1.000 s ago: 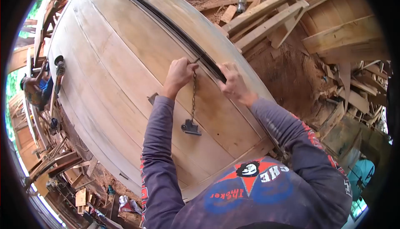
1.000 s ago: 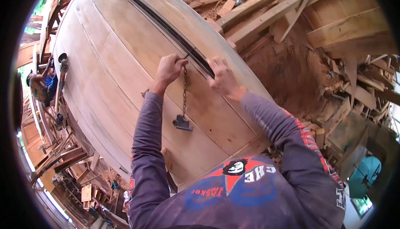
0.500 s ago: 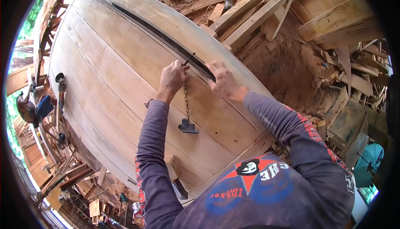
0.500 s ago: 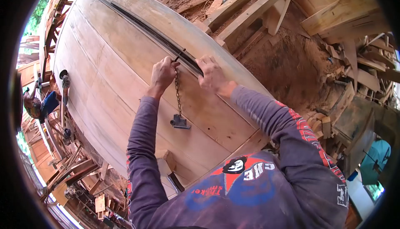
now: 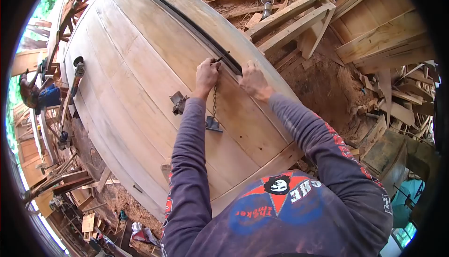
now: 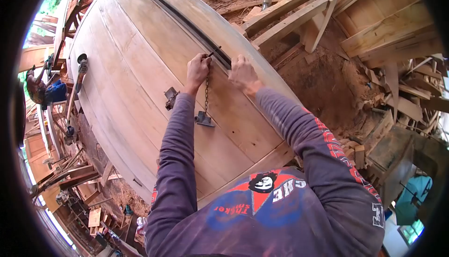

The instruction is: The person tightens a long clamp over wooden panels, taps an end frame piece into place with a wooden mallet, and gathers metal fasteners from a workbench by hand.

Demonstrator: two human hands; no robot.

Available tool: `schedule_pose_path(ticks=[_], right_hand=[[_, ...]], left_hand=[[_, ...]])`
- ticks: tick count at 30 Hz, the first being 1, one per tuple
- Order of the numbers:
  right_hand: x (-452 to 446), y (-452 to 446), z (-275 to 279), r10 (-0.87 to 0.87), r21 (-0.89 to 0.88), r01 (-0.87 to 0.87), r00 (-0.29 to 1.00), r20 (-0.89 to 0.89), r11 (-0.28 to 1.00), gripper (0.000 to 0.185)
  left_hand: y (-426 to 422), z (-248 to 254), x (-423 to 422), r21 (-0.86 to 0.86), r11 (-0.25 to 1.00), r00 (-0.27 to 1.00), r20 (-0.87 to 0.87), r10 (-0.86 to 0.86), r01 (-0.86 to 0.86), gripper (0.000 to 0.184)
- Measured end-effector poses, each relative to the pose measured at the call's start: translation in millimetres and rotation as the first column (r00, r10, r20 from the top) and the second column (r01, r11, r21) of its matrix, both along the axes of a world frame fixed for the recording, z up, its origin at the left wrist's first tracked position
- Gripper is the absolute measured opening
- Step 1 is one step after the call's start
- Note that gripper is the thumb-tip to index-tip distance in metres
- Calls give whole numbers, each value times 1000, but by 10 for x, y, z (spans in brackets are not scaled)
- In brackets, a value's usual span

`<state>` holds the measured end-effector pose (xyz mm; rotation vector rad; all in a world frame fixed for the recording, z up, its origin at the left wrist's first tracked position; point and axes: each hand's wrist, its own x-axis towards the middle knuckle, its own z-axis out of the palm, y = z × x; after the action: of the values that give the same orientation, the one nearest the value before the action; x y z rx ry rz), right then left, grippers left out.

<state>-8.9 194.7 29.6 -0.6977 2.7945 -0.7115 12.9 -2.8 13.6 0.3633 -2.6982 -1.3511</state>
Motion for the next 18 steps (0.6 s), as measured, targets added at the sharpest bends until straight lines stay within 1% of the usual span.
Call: schedule_pose_path(ticks=[1, 2, 3, 4, 5, 6, 8, 9, 10, 11, 12, 13, 14, 16, 17, 18], right_hand=[[-9, 7, -18, 10, 11, -11, 997, 72, 1000, 42], [-15, 20, -16, 7, 7, -7, 997, 72, 1000, 42], [-17, 34, -26, 23, -14, -22, 999, 38, 1000, 41], [-26, 35, -48, 39, -32, -39, 999, 4, 999, 41], [-22, 32, -44, 36, -30, -35, 999, 11, 999, 41], [-41, 32, -40, 31, -43, -30, 1000, 7, 999, 40], [-57, 62, -65, 15, -41, -14, 1000, 27, 999, 39], [-78, 94, -86, -3, -65, 10, 995, 100, 998, 42], [-155, 100, -66, -18, -96, 33, 988, 151, 995, 46], [-197, 104, -30, -26, -91, 39, 989, 145, 995, 46], [-218, 118, 15, -5, -95, 25, 979, 203, 995, 52], [-244, 159, 64, 15, -102, 12, 966, 257, 995, 58], [-220, 216, 68, 1, -103, 26, 968, 249, 994, 58], [-140, 264, 27, 79, -168, -41, 972, 223, 985, 68], [-56, 259, 24, 37, -149, -10, 984, 176, 989, 67], [-46, 218, -4, 36, -160, -7, 983, 178, 987, 67]], left_hand=[[50, 49, 39, 73, 991, 991, 79, 103, -109, 20], [122, 175, 29, 136, 966, 967, 161, 197, -220, 18], [144, 69, 22, 131, 968, 968, 163, 191, -214, 18], [156, -98, 19, -20, 980, 979, 29, 200, -200, 18], [175, -144, 15, -167, 965, 977, -100, 189, -203, 18], [151, -187, -27, -164, 966, 978, -95, 188, -202, 18], [107, -234, -40, -185, 977, 990, -107, 89, -108, 16], [64, -217, -99, -191, 981, 994, -110, 4, -25, 15], [52, -159, -174, -184, 983, 994, -109, -1, -20, 15], [55, -98, -251, -328, 943, 998, 9, -58, 58, 15], [69, -36, -306, -458, 876, 986, 132, -104, 154, 16], [45, 14, -356, -451, 873, 978, 171, -120, 186, 16], [2, 27, -374, -453, 870, 977, 163, -134, 195, 16], [-81, 27, -401, -260, 934, 963, 182, -201, 244, 19], [-28, 6, -348, -258, 956, 990, 73, -121, 136, 19], [-8, -27, -356, -269, 953, 989, 76, -123, 139, 19]])
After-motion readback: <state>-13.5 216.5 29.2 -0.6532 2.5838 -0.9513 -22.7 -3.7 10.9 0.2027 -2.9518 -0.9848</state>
